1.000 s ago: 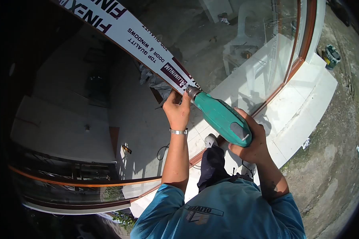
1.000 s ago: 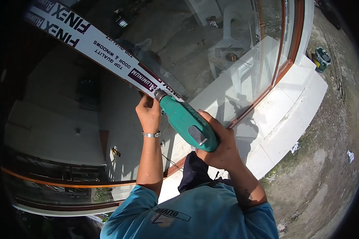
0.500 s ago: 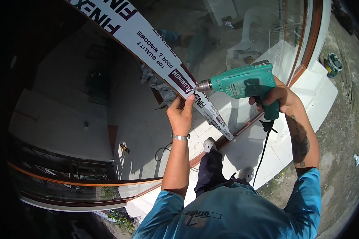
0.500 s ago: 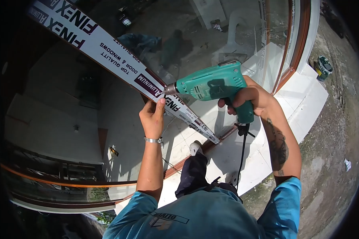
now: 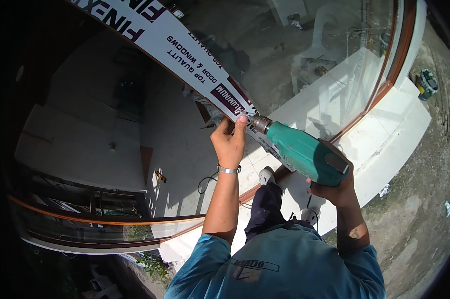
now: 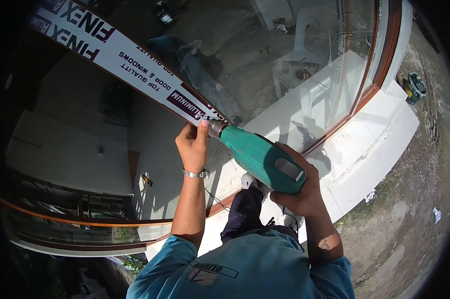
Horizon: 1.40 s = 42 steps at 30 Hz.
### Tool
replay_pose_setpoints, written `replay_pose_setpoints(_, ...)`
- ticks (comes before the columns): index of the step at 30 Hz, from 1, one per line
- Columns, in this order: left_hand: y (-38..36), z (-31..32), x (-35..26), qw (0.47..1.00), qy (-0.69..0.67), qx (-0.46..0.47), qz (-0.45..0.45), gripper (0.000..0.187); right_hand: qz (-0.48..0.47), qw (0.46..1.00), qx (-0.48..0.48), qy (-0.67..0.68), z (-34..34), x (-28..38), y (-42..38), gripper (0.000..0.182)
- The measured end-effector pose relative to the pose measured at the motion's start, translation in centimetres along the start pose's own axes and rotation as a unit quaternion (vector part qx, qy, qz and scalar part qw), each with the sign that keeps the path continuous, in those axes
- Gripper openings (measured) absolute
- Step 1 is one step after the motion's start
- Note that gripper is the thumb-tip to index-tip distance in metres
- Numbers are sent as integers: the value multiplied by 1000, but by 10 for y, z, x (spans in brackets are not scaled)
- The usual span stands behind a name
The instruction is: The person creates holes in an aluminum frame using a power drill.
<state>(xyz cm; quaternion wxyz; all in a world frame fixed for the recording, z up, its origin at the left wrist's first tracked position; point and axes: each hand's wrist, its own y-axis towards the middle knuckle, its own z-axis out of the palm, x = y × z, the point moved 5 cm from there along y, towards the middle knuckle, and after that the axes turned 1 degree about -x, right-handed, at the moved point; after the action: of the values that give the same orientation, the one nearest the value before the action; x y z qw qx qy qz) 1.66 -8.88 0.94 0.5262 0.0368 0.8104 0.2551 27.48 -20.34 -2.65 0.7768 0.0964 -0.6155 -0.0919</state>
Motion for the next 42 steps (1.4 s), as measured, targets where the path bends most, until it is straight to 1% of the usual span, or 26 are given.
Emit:
replay_pose_setpoints(1,0,-1,0,1000,-4,-10,3,36,-68,996,0,-65,9,10,-11,83)
replay_pose_setpoints(3,-1,-2,3,1000,-2,-11,-14,37,-81,985,-11,-150,23,10,-32,85)
replay_pose_setpoints(4,-2,-1,5,999,-2,-13,-30,39,-81,985,-12,-150,28,8,-37,85)
replay_pose_setpoints(6,-2,-1,8,999,-4,-15,-29,41,-117,974,-47,-187,34,6,-43,83)
replay_pose_setpoints(9,-1,0,5,1000,5,-20,-24,43,-145,970,-52,-186,40,2,-41,82)
replay_pose_setpoints(14,-1,1,4,999,11,-36,-1,43,-144,974,-46,-171,42,-2,-37,82)
replay_pose_setpoints(17,-2,0,7,999,17,-36,-32,44,-161,969,-31,-185,42,0,-33,81)
replay_pose_setpoints(19,-3,2,4,999,11,-34,-2,42,-173,966,-24,-192,40,6,-26,82)
replay_pose_setpoints(21,-2,1,5,1000,11,-26,3,41,-136,972,21,-192,36,21,-15,81)
replay_pose_setpoints(22,-1,0,6,1000,12,-17,6,39,-110,981,30,-156,28,25,-8,81)
replay_pose_setpoints(23,-1,-2,3,1000,11,-21,5,39,-144,980,18,-138,19,30,3,81)
replay_pose_setpoints(24,-2,-1,0,1000,24,-1,-12,36,-41,996,28,-73,7,25,15,77)
replay_pose_setpoints(25,-2,-1,-1,999,36,20,-27,33,62,997,37,-7,-7,19,26,72)
replay_pose_setpoints(27,-2,-2,5,998,37,24,-38,34,178,976,122,34,-32,7,58,71)
replay_pose_setpoints(28,-1,-2,9,998,32,34,-42,35,182,970,132,89,-33,19,75,72)
replay_pose_setpoints(29,1,-1,10,998,27,44,-44,36,166,979,104,52,-39,22,86,79)
replay_pose_setpoints(31,2,0,4,999,17,38,-25,36,167,975,111,98,-40,24,103,86)
replay_pose_setpoints(32,3,0,2,999,4,35,-10,35,166,974,116,99,-42,21,113,86)
replay_pose_setpoints(33,3,-2,2,999,7,32,-13,35,160,968,152,121,-43,17,119,88)
replay_pose_setpoints(34,4,-3,4,998,18,46,-34,35,154,960,184,144,-45,14,124,89)
replay_pose_setpoints(35,4,-1,6,996,28,61,-53,34,156,959,184,146,-49,11,131,89)
replay_pose_setpoints(37,3,0,7,998,29,43,-33,31,186,952,223,102,-52,6,138,89)
replay_pose_setpoints(38,6,3,8,999,15,33,-16,31,178,954,218,103,-49,16,134,82)
replay_pose_setpoints(39,7,3,8,1000,0,22,1,30,177,954,221,102,-42,22,124,82)
replay_pose_setpoints(41,5,3,2,1000,7,26,-7,28,149,980,131,-4,-33,31,93,78)
replay_pose_setpoints(42,4,4,1,999,15,34,-12,27,136,985,105,5,-24,35,72,77)
